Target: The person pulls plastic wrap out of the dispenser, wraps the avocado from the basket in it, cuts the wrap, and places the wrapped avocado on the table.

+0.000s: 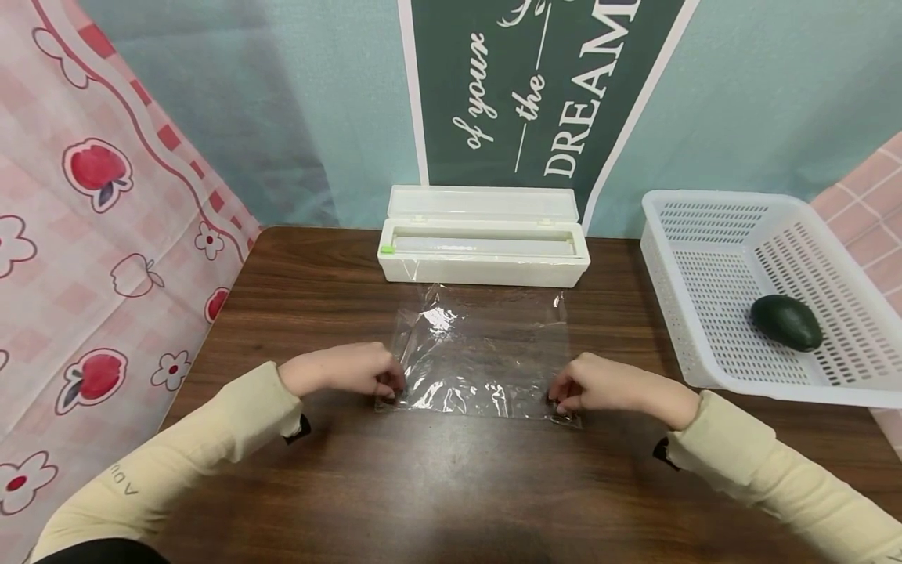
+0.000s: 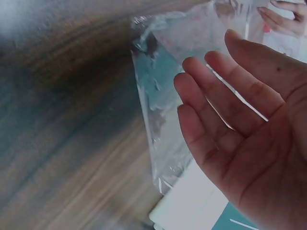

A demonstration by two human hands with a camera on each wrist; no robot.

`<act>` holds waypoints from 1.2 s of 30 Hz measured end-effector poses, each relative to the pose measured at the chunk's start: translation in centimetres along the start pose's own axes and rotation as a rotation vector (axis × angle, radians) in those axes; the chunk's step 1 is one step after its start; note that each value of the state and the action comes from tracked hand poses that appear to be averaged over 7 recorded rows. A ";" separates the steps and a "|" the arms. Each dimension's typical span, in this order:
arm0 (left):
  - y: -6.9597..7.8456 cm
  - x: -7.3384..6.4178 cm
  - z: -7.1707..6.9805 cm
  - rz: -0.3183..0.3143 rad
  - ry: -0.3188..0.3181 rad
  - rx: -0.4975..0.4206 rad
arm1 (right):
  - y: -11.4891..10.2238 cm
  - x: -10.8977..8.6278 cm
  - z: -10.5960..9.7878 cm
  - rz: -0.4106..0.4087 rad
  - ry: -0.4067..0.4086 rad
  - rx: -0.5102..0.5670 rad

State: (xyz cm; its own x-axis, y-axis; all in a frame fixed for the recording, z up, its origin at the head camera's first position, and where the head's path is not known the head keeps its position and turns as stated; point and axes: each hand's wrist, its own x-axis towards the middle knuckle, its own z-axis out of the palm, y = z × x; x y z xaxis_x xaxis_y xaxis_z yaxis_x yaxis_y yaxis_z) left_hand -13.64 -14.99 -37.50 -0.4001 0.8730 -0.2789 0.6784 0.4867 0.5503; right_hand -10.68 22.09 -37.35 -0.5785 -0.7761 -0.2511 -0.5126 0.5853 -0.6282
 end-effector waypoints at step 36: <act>-0.6 -2.6 2.8 0.190 0.103 0.364 | -0.9 -6.5 -9.5 0.133 0.530 -0.332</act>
State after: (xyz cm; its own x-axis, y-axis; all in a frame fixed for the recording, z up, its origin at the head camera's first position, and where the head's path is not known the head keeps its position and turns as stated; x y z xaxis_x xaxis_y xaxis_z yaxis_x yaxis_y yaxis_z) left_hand -11.24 -17.43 -39.30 -0.2938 0.9496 -0.1090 0.9120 0.3126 0.2656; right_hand -12.50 28.91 -28.15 -0.8427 -0.5199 0.1401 -0.5345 0.7763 -0.3342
